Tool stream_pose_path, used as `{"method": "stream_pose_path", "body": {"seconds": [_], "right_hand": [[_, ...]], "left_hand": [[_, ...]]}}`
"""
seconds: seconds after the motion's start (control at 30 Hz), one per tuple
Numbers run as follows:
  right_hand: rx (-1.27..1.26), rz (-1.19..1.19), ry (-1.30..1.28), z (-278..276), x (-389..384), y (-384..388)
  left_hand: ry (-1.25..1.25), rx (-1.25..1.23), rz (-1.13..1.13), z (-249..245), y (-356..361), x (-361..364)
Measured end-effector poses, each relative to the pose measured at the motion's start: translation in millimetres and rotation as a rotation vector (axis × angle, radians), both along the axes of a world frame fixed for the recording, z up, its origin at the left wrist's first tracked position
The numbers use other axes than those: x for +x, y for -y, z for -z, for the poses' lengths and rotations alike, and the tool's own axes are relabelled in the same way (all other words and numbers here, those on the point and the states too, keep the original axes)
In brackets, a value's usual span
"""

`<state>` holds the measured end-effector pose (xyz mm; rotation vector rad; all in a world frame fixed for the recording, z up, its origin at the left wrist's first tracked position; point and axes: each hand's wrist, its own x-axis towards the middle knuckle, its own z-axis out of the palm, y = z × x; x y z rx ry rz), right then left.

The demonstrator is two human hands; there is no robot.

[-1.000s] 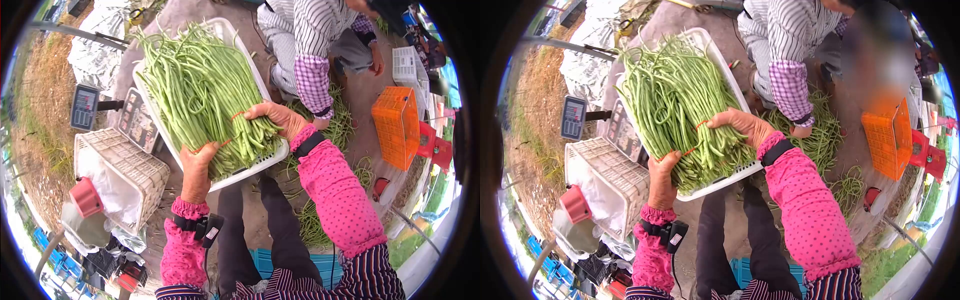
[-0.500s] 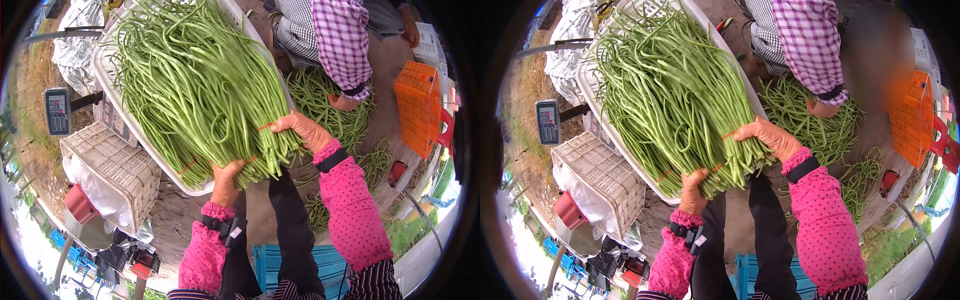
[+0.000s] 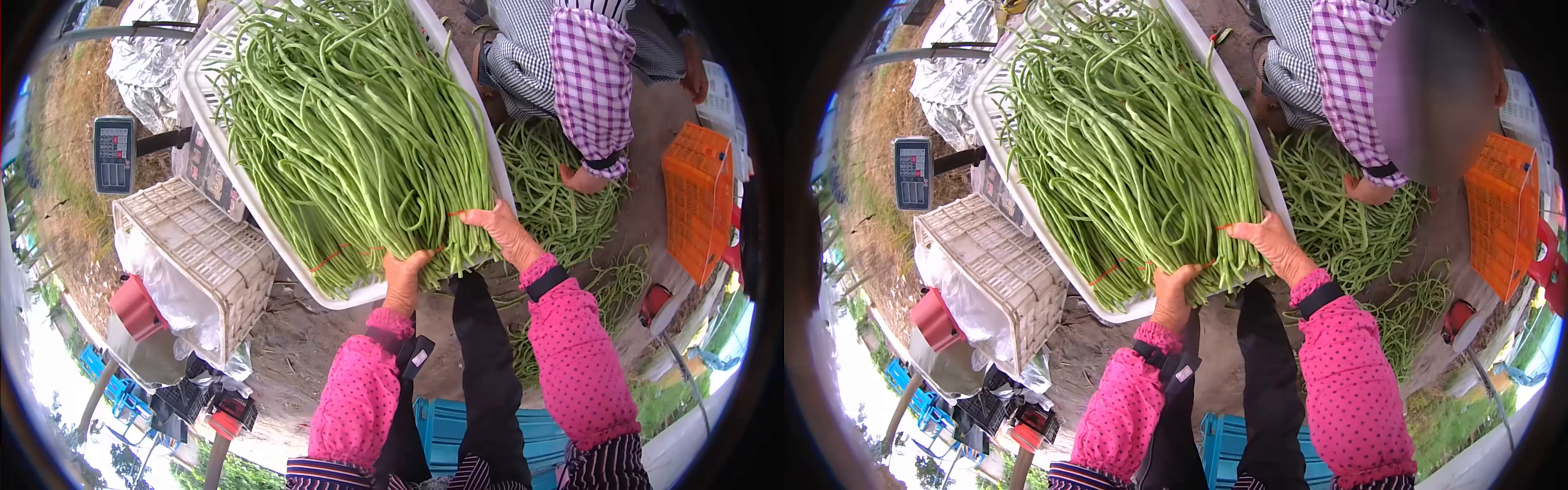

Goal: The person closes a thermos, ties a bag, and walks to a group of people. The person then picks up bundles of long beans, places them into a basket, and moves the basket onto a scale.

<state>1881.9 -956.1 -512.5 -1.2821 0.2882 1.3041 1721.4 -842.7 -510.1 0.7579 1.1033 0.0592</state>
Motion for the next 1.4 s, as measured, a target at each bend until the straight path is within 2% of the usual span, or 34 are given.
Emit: {"method": "stream_pose_path", "body": {"seconds": [0.17,0.27,0.33,0.4,0.43,0.5,0.53,0.57,0.63,0.67,0.7,0.73,0.77,0.8,0.87,0.93,1.07,1.17,1.3,1.37,1.4], "right_hand": [[-0.048,0.02,0.088,-10.2,-1.2,0.4],[-0.145,-0.053,0.315,-1.8,-11.7,4.4],[-0.238,-0.161,0.548,10.3,-21.6,11.6],[-0.416,-0.31,0.655,-15.5,-21.2,8.0],[-0.503,-0.388,0.707,-27.5,-23.7,5.8],[-0.664,-0.464,1.002,-38.5,-31.7,5.2],[-0.719,-0.488,1.15,-49.4,-31.7,3.4],[-0.773,-0.511,1.298,-56.2,-32.4,1.1],[-0.672,-0.477,1.115,-54.2,-32.5,3.4],[-0.637,-0.502,0.98,-52.8,-31.5,2.1],[-0.602,-0.525,0.845,-50.2,-30.4,0.1],[-0.527,-0.516,0.854,-42.4,-32.1,-3.0],[-0.553,-0.593,0.897,-28.3,-35.0,-4.9],[-0.579,-0.671,0.938,-14.2,-37.9,-7.4],[-0.659,-0.775,1.006,-1.5,-44.3,-13.1],[-0.675,-0.773,1.013,-1.7,-47.1,-13.7],[-0.615,-0.789,0.921,-40.9,-28.0,-41.0],[-0.364,-0.503,0.922,-69.6,-19.8,-86.6],[-0.108,-0.441,0.738,-61.5,-23.9,-156.7],[-0.142,-0.453,0.908,-35.1,-32.8,-185.6],[-0.184,-0.529,0.946,-24.7,-35.9,-194.7]], "left_hand": [[-0.026,-0.094,-0.019,-18.2,-5.8,0.3],[-0.134,0.016,0.069,-15.9,-7.4,-5.7],[-0.114,0.162,0.158,-6.9,-4.7,-11.8],[-0.075,0.342,0.207,-5.4,3.5,-15.7],[-0.134,0.512,0.277,-7.9,5.2,-21.0],[-0.251,0.852,0.417,-19.9,3.8,-21.4],[-0.405,1.065,0.484,-36.0,6.4,-19.4],[-0.431,1.021,0.489,-47.7,3.9,-16.8],[-0.486,0.935,0.497,-60.0,-0.7,-16.6],[-0.39,0.818,0.443,-61.0,-1.5,-15.2],[-0.341,0.764,0.483,-56.7,-0.9,-14.3],[-0.291,0.711,0.523,-48.1,0.0,-13.5],[-0.24,0.655,0.563,-36.3,0.8,-14.2],[-0.269,0.733,0.591,-20.6,1.3,-17.0],[-0.273,0.692,0.597,4.8,-5.4,-21.5],[-0.269,0.702,0.611,13.1,-6.6,-26.2],[-0.236,0.608,0.621,7.2,-14.1,-29.8],[-0.246,0.611,0.65,0.6,-12.0,-30.3],[-0.225,0.6,0.615,-8.9,-4.2,-29.5],[-0.184,0.679,0.613,-10.2,-2.6,-29.7],[-0.342,0.616,0.862,-5.6,-2.2,-31.5]]}}
